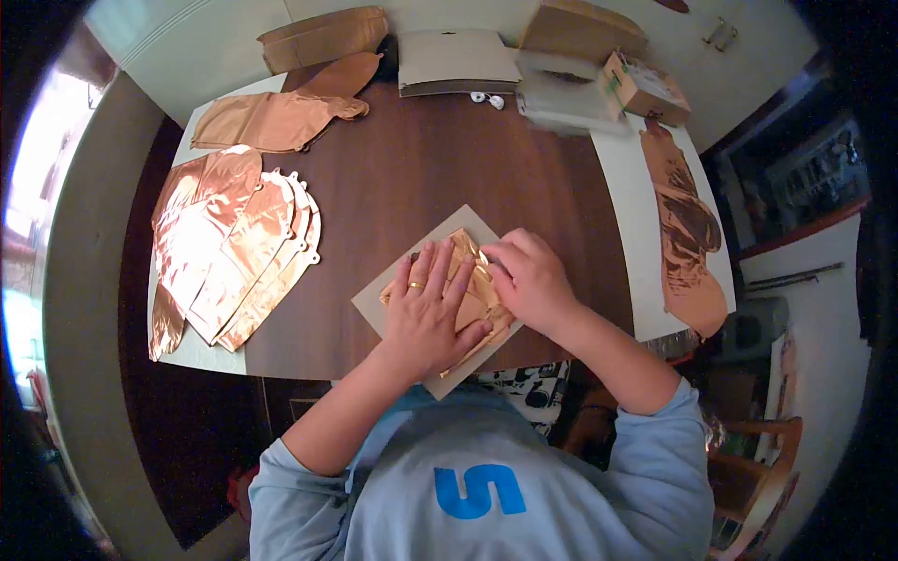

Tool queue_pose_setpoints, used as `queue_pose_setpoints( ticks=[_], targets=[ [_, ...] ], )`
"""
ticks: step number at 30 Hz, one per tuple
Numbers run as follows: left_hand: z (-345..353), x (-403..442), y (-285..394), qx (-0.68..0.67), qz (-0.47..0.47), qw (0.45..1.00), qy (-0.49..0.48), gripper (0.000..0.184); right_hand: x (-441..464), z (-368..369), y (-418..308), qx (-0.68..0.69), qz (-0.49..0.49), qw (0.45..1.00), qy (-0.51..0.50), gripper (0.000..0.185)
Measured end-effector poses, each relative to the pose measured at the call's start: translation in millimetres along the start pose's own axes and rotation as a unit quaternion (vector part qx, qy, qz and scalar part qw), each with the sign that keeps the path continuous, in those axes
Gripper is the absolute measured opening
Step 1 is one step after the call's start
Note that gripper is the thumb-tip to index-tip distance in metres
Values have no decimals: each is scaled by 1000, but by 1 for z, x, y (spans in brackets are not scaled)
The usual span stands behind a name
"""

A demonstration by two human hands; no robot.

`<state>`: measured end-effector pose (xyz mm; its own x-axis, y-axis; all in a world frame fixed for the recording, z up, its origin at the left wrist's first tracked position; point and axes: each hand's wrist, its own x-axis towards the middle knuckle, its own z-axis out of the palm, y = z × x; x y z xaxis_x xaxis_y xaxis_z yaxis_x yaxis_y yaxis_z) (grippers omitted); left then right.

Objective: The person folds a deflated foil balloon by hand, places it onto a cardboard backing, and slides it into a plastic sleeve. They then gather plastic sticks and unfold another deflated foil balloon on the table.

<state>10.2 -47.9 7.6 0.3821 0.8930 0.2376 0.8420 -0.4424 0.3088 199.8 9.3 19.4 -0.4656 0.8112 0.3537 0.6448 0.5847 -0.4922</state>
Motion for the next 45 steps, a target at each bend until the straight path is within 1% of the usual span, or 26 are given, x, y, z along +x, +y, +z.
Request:
queue_pose_setpoints(
  ticks=[4,7,10,14,16,20,21,24,27,30,31,34,40,43,45],
  targets=[
    [3,-1,-1,21,5,1000,-2,82,12,5,-12,-37,-97,995,-9,39],
    [6,-2,-2,17,14,1000,13,84,16,17,-5,-106,-117,986,-63,51],
    [2,-1,-2,13,11,1000,15,82,15,21,-4,-120,-92,979,-140,62],
    [3,-2,-1,-5,7,999,31,82,12,22,1,-110,-78,979,-153,73],
    [2,-1,-1,-9,4,1000,11,85,14,20,2,-101,-69,980,-159,76],
    [1,-6,-6,-16,11,1000,6,84,14,21,1,-123,-73,976,-165,81],
    [-2,-7,-5,-31,9,999,12,78,15,19,-1,-126,-70,975,-169,82],
    [-10,-10,-12,-105,-4,994,-4,72,15,18,-5,-150,-73,971,-172,84],
    [-44,-19,-33,-173,26,984,-16,64,14,19,-6,-155,-77,971,-163,82],
    [-73,-30,-65,-200,3,977,-76,59,16,16,-9,-159,-68,969,-174,83],
    [-80,-32,-68,-173,-27,982,-69,50,17,15,-10,-163,-65,968,-182,85],
    [-91,-29,-74,-132,8,988,-79,45,18,15,-11,-154,-57,969,-187,84],
    [-77,-19,-79,-134,50,987,-68,36,18,14,-11,-149,-45,968,-197,85],
    [-73,-19,-82,-140,36,987,-75,32,18,15,-8,-149,-54,968,-196,86],
    [-72,-21,-83,-142,40,987,-63,30,18,15,-7,-150,-56,966,-203,86]
  ],
)
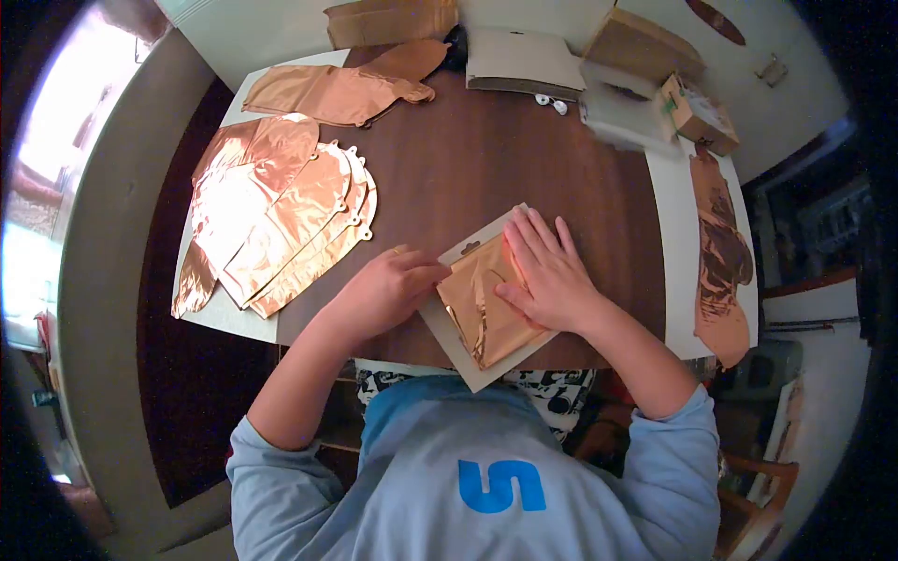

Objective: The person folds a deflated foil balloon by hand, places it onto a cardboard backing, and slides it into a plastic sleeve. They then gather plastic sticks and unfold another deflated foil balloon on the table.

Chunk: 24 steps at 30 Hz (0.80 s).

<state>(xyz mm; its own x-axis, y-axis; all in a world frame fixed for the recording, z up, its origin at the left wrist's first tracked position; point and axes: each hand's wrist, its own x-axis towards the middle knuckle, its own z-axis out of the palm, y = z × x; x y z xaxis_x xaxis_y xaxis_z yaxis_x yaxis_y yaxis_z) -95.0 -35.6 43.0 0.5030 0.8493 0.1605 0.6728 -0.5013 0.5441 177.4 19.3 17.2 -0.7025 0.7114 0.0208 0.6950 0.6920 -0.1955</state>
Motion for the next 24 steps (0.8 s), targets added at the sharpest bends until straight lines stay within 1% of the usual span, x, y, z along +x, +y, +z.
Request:
queue_pose_setpoints(
  ticks=[7,10,13,14,17,18,21,24],
  targets=[
    [3,-6,0,36,19,999,13,35,-1,2,0,-2,-3,1000,4,85],
    [9,-10,8,93,-19,995,15,36,-1,2,2,-10,-9,1000,3,84],
    [15,-1,36,125,85,984,95,40,-1,-2,-2,0,-4,1000,0,83],
    [19,4,47,107,92,988,64,48,-2,-2,-2,-3,-8,1000,-3,82],
    [43,16,60,81,102,990,54,57,-2,-3,1,-10,-14,1000,-1,80],
    [51,17,48,113,83,990,18,63,-2,0,1,-7,-12,1000,4,79],
    [55,23,36,110,87,990,15,71,-1,3,2,-10,-9,1000,15,78],
    [53,33,37,81,79,994,0,77,-2,5,2,-7,-5,1000,20,79]
  ],
)
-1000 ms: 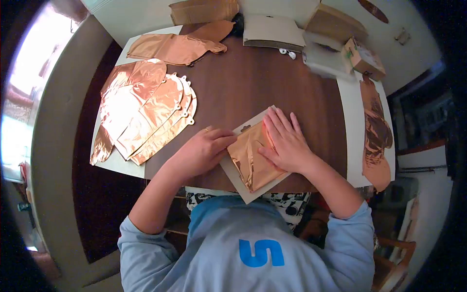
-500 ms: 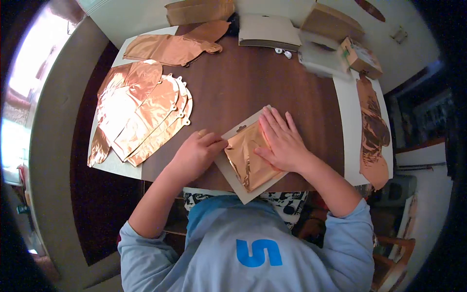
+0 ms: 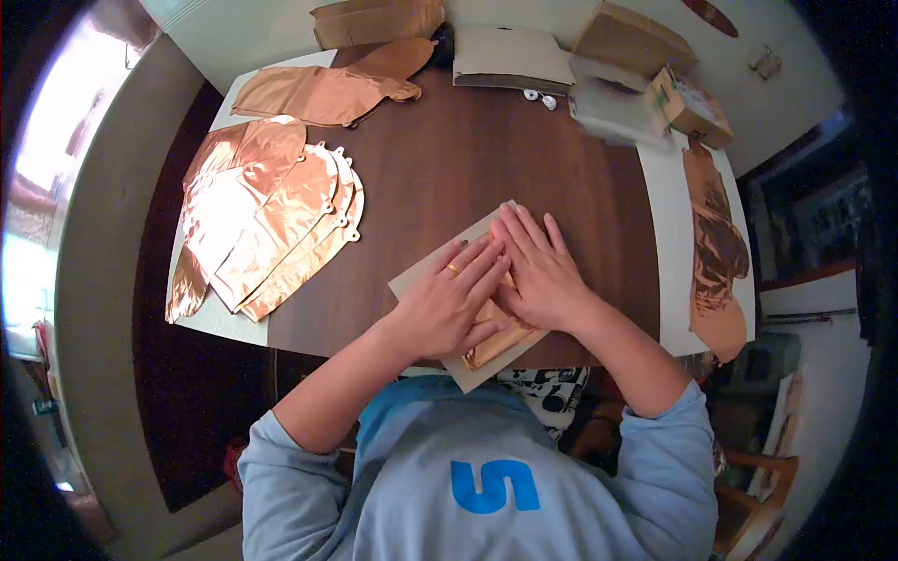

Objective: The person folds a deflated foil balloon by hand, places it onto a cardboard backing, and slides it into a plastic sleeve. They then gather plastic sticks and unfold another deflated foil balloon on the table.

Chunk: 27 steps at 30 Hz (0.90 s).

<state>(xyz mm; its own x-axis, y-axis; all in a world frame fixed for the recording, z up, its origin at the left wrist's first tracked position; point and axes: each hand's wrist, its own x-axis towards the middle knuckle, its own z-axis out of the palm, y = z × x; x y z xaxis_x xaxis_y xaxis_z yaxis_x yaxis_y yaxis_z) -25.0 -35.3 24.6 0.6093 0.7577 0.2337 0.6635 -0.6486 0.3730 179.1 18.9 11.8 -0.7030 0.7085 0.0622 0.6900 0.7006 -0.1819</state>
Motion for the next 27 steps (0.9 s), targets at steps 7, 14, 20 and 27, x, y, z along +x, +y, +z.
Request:
queue_pose_setpoints(
  ticks=[7,14,20,27],
  targets=[
    [5,-8,-8,68,-45,996,-33,87,0,1,-1,-5,1,1000,12,82],
    [-14,-55,11,74,-105,990,-63,89,0,-5,-2,12,1,1000,0,82],
    [-15,-77,15,61,-139,987,-45,89,0,-7,-4,16,4,1000,-8,83],
    [-18,-86,14,64,-140,988,-28,86,-1,-4,-3,-2,-3,1000,2,84]
  ],
)
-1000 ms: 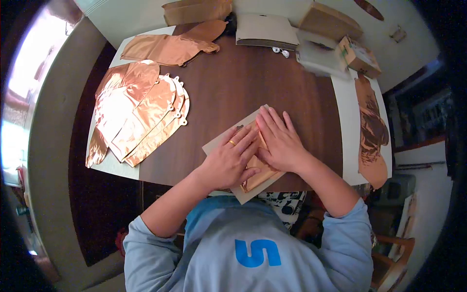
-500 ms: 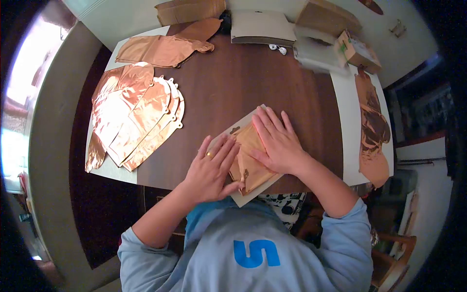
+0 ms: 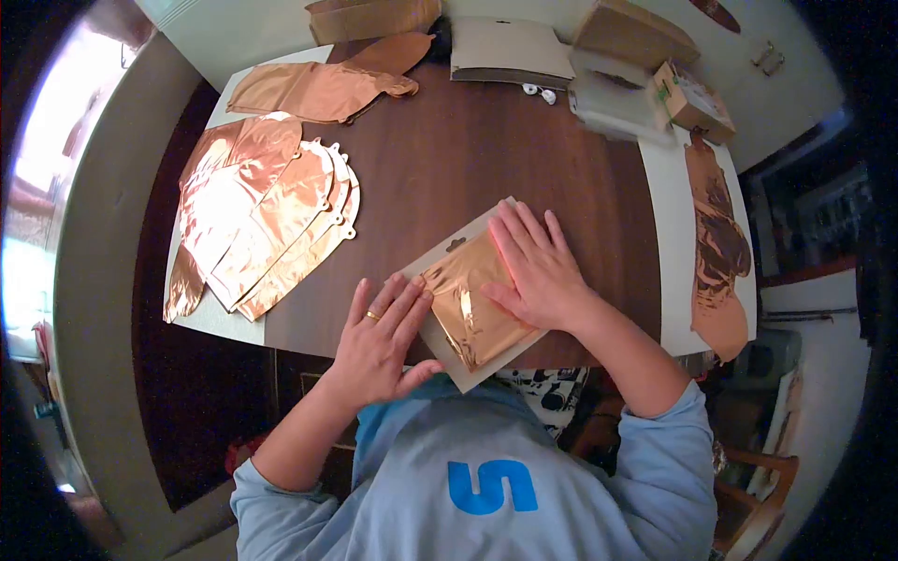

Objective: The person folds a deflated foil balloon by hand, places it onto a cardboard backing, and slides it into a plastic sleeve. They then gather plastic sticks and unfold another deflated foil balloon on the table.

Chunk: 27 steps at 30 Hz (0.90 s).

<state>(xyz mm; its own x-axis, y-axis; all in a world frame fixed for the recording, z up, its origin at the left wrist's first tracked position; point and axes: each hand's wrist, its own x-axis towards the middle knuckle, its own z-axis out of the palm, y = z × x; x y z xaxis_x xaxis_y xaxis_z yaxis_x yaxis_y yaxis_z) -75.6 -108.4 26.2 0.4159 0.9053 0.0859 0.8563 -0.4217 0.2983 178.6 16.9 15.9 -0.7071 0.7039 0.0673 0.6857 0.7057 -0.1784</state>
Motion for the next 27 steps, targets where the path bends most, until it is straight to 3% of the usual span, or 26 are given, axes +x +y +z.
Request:
queue_pose_setpoints(
  ticks=[6,12,24,27],
  targets=[
    [-4,7,6,0,43,999,28,80,1,-1,1,13,0,1000,-9,83],
    [15,13,14,-50,201,978,-32,71,0,2,4,12,-14,1000,6,83],
    [4,-7,8,-21,182,982,-51,62,1,-2,1,14,-3,1000,-19,82],
    [-2,10,17,-75,199,976,-40,62,-1,0,2,12,-10,1000,-7,81]
  ],
)
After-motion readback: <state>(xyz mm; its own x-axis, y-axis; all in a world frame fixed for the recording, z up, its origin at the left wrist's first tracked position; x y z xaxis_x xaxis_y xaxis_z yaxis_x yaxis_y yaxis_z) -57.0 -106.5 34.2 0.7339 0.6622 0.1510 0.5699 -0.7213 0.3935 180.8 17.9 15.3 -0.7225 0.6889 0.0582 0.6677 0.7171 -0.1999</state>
